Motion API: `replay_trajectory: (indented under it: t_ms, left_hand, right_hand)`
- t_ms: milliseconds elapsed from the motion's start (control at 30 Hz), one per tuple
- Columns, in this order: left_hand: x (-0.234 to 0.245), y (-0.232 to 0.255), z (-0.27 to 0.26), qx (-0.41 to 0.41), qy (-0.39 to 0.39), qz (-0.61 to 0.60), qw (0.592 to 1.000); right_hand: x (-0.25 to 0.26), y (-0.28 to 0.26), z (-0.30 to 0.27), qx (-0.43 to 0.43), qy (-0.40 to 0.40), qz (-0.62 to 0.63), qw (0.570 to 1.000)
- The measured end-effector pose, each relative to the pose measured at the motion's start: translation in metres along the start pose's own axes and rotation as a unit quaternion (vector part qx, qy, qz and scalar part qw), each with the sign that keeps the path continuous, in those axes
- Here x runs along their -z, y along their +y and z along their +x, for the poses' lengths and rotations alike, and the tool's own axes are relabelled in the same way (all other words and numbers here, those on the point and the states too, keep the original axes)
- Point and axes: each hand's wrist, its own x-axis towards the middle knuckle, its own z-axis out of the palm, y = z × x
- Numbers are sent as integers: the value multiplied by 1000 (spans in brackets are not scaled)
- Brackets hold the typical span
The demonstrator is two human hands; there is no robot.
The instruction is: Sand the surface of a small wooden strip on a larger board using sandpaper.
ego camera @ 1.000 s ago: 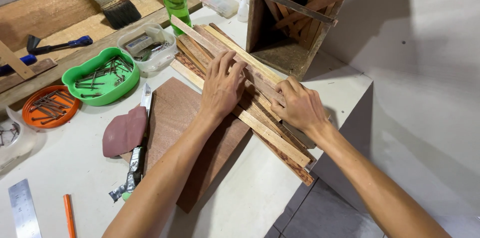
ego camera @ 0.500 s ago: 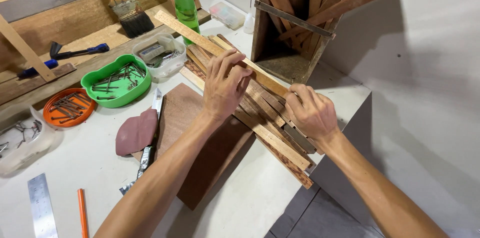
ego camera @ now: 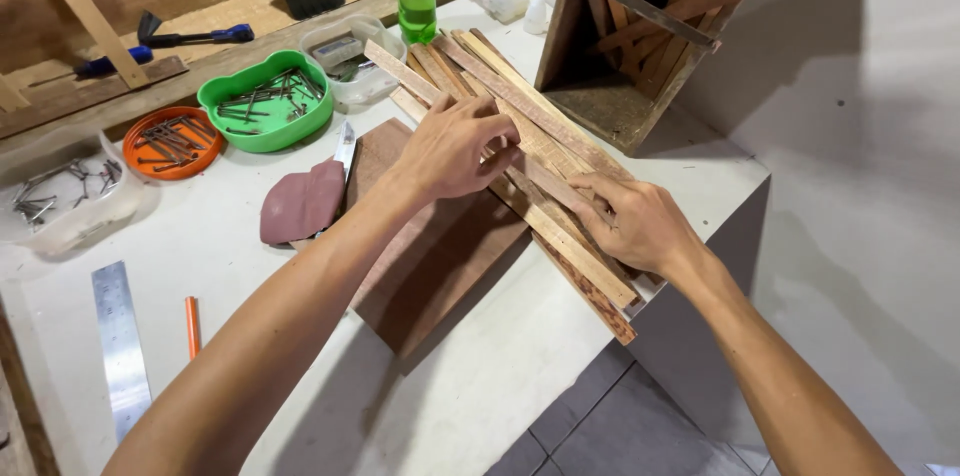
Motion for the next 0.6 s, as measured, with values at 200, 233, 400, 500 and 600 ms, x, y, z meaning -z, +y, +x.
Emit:
replay_trajectory:
  t_ms: [200, 233, 400, 500, 600]
  left_hand:
    - [-26, -12, -15, 21, -51, 14, 998]
    - [-32, -13, -18, 17, -52, 14, 998]
    - [-38, -15, -13, 6, -67, 59, 996]
    - [-40, -27, -1, -20, -76, 120, 990]
    - [-34, -23, 15, -31, -71, 113, 991]
  right_hand:
    - [-14, -10, -2, -70, -112, 4, 991]
    - [-19, -4, -5, -73, -110, 5, 991]
    - [-19, 14, -2, -3, -8, -23, 1000]
    - [-12, 29, 17, -81, -60, -23, 995]
    - [6, 21, 28, -62, -40, -54, 996]
